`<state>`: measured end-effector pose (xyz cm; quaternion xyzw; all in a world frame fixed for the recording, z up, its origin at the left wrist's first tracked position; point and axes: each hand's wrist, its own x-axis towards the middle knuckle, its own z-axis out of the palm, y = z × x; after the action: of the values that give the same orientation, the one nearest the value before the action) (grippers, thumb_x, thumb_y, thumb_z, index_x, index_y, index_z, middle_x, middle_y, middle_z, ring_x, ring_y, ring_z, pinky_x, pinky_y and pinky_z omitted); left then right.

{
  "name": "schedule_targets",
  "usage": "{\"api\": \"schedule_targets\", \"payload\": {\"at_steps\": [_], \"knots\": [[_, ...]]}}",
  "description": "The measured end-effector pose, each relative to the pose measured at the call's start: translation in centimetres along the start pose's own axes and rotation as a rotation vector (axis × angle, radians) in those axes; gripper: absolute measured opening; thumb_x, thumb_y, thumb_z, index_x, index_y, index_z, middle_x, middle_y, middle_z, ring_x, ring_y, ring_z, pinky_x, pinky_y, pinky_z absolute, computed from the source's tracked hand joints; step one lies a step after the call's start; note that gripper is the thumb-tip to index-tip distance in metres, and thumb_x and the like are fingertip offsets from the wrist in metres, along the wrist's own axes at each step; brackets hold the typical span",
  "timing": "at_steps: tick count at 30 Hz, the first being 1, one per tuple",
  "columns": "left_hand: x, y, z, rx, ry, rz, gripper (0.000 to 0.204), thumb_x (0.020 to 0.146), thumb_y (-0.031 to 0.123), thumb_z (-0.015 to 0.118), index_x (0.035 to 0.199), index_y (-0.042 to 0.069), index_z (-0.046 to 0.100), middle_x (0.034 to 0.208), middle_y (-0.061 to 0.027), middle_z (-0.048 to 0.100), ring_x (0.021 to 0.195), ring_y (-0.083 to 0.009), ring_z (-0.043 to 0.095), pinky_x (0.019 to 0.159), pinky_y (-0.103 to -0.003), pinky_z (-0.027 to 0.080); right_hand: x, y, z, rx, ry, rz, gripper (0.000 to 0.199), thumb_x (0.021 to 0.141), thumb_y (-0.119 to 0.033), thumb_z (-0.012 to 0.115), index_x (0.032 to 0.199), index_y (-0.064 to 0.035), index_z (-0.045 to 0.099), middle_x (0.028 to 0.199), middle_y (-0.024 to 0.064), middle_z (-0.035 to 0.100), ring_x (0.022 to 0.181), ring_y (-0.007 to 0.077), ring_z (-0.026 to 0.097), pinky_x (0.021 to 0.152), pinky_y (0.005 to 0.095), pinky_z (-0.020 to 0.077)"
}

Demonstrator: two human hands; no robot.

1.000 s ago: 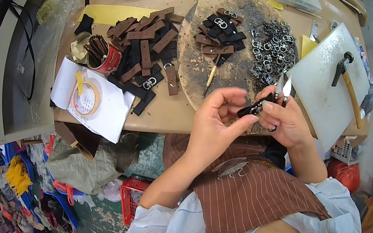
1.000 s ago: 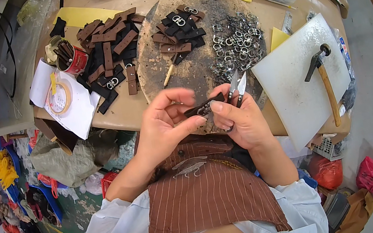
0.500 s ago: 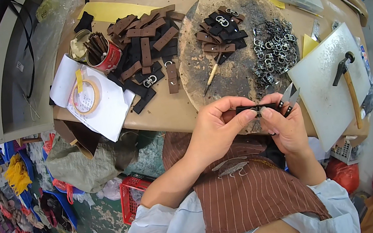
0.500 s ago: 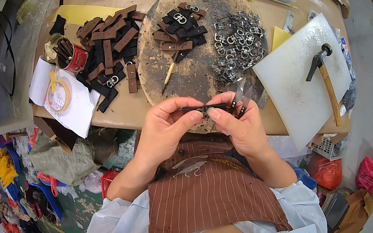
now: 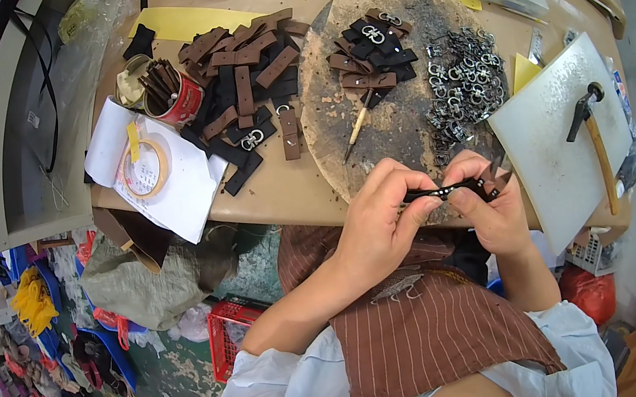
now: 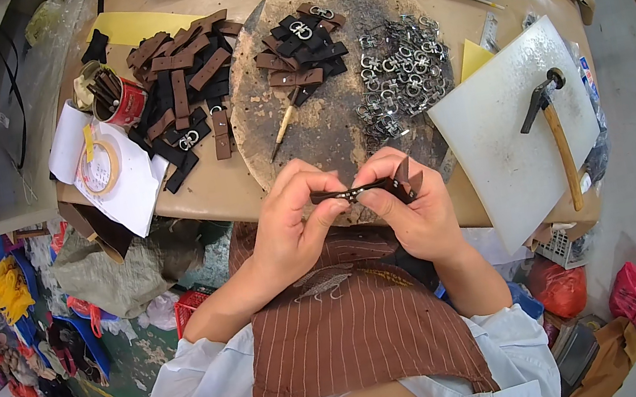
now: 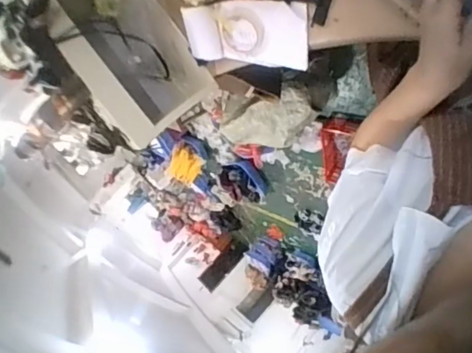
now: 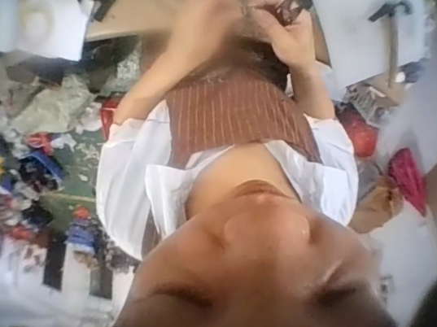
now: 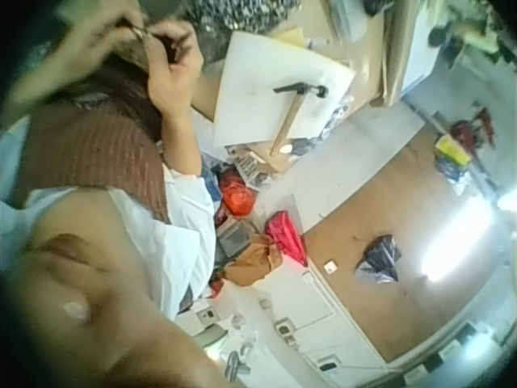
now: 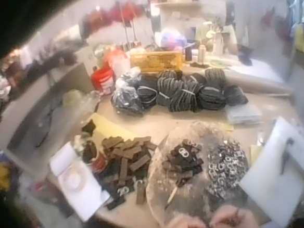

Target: The person assembles small keychains by attaching metal rings to short leather straps. They repeatedly pick up a strap and a ring, thread the ring through the strap, and use pliers to close the ring. The finished keychains are placed on a wooden board on the table.

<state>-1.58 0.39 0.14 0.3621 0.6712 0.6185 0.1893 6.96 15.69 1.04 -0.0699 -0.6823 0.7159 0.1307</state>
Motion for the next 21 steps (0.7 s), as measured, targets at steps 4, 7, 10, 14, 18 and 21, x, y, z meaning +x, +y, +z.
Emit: {"api": "schedule_targets", "payload": {"at_steps": [4, 7, 10, 14, 18, 21], "knots": [[-0.2, 1.0, -0.1, -0.568, -0.040, -0.230, 0.025, 0.084, 0.003, 0.058, 0.108, -0.002, 0.054, 0.105, -0.0108, 0.055, 0.096, -0.0172, 0.057, 0.082, -0.029, 0.048, 0.3, -0.4, -1.0, -0.410, -0.072, -0.361, 0.012, 0.076, 0.000, 0.065, 0.086, -0.0056, 0.065, 0.080, 0.0041, 0.055, 0.066, 0.0111, 0.052, 0.055, 0.0217, 0.0409], [0.0, 1.6, -0.6, -0.909, -0.138, -0.546, 0.031, 0.085, 0.001, 0.055, 0.116, -0.003, 0.051, 0.110, -0.0135, 0.056, 0.099, -0.0187, 0.058, 0.086, -0.029, 0.048, 0.5, -0.4, -1.7, -0.520, -0.147, -0.491, 0.014, 0.074, -0.002, 0.067, 0.086, -0.0079, 0.068, 0.081, 0.0045, 0.056, 0.064, 0.0116, 0.052, 0.053, 0.0211, 0.0402], [0.1, 1.7, -0.5, -0.794, -0.034, -0.514, 0.031, 0.087, 0.001, 0.053, 0.117, -0.004, 0.050, 0.106, -0.0120, 0.058, 0.096, -0.0164, 0.059, 0.081, -0.024, 0.048, 0.8, -0.6, -1.7, -0.593, -0.082, -0.461, 0.014, 0.079, -0.007, 0.064, 0.092, -0.0068, 0.066, 0.078, 0.0051, 0.056, 0.061, 0.0107, 0.051, 0.052, 0.0205, 0.0398], [0.0, 1.4, -0.2, -0.661, 0.175, -0.371, 0.029, 0.087, 0.001, 0.052, 0.116, -0.004, 0.050, 0.103, -0.0113, 0.060, 0.095, -0.0149, 0.060, 0.079, -0.022, 0.048, -1.4, -2.9, -1.5, -0.045, 0.134, 0.016, 0.022, 0.087, -0.018, 0.055, 0.102, -0.0028, 0.060, 0.071, 0.0056, 0.058, 0.057, 0.0100, 0.051, 0.052, 0.0202, 0.0401], [-0.1, 1.2, 0.4, -0.580, 0.214, -0.359, 0.027, 0.087, 0.000, 0.053, 0.113, -0.005, 0.053, 0.100, -0.0099, 0.061, 0.091, -0.0136, 0.060, 0.077, -0.022, 0.049, -0.9, -4.1, -0.6, -0.451, -0.096, 0.201, 0.026, 0.085, -0.025, 0.057, 0.093, -0.0004, 0.055, 0.065, 0.0087, 0.056, 0.053, 0.0154, 0.056, 0.050, 0.0248, 0.0415], [0.0, 1.3, 0.4, -0.558, 0.247, -0.356, 0.026, 0.086, 0.000, 0.054, 0.112, -0.005, 0.054, 0.098, -0.0087, 0.062, 0.089, -0.0127, 0.061, 0.075, -0.022, 0.049, -0.2, -3.6, 0.7, -0.739, -0.065, 0.028, 0.020, 0.081, -0.019, 0.062, 0.088, -0.0013, 0.055, 0.064, 0.0118, 0.057, 0.053, 0.0252, 0.058, 0.049, 0.0310, 0.0432]]}}
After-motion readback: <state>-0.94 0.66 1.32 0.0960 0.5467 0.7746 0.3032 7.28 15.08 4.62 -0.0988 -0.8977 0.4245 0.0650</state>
